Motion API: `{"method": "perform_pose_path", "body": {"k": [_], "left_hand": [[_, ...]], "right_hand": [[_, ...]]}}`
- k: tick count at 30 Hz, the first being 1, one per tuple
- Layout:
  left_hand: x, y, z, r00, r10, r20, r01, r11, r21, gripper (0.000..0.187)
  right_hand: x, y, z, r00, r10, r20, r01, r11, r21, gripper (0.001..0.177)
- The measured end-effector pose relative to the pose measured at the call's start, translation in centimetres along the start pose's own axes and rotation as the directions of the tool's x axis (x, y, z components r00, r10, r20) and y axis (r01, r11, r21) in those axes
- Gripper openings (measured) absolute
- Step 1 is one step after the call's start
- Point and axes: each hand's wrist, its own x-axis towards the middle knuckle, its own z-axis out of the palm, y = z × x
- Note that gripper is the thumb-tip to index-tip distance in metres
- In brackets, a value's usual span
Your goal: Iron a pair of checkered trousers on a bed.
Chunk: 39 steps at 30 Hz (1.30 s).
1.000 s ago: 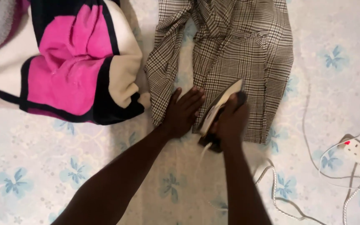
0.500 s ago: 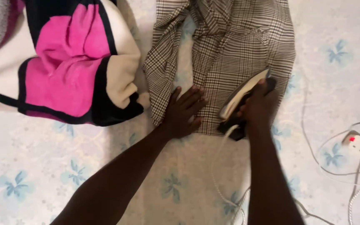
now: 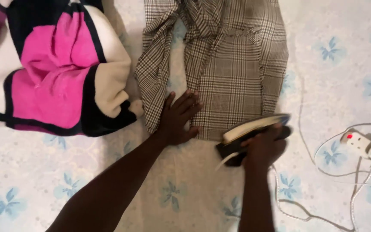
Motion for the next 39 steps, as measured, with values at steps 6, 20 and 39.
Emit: {"method": "perform_pose_path", "body": {"k": [6,20,39], "left_hand": [[0.4,-0.1,0.9,1.000,0.022,-0.018,-0.022,1.000,0.013,0.065],[0.1,-0.8,0.8,0.999,-0.028,0.022,0.028,0.999,0.028,0.061],[0.0,-1.4,1.9,0.998,-0.066,0.007,0.066,0.997,0.029,0.063]], "right_hand": [[-4.2,0.8,1.1,0.998,0.053,0.016,-0.053,0.998,0.023,0.043],[-6.8,0.9,2.6,0.920,0.112,0.376,0.094,0.868,-0.487,0.045],[-3.5,-2.9,8.4,0.744,-0.120,0.657,0.611,0.518,-0.598,0.047]]}}
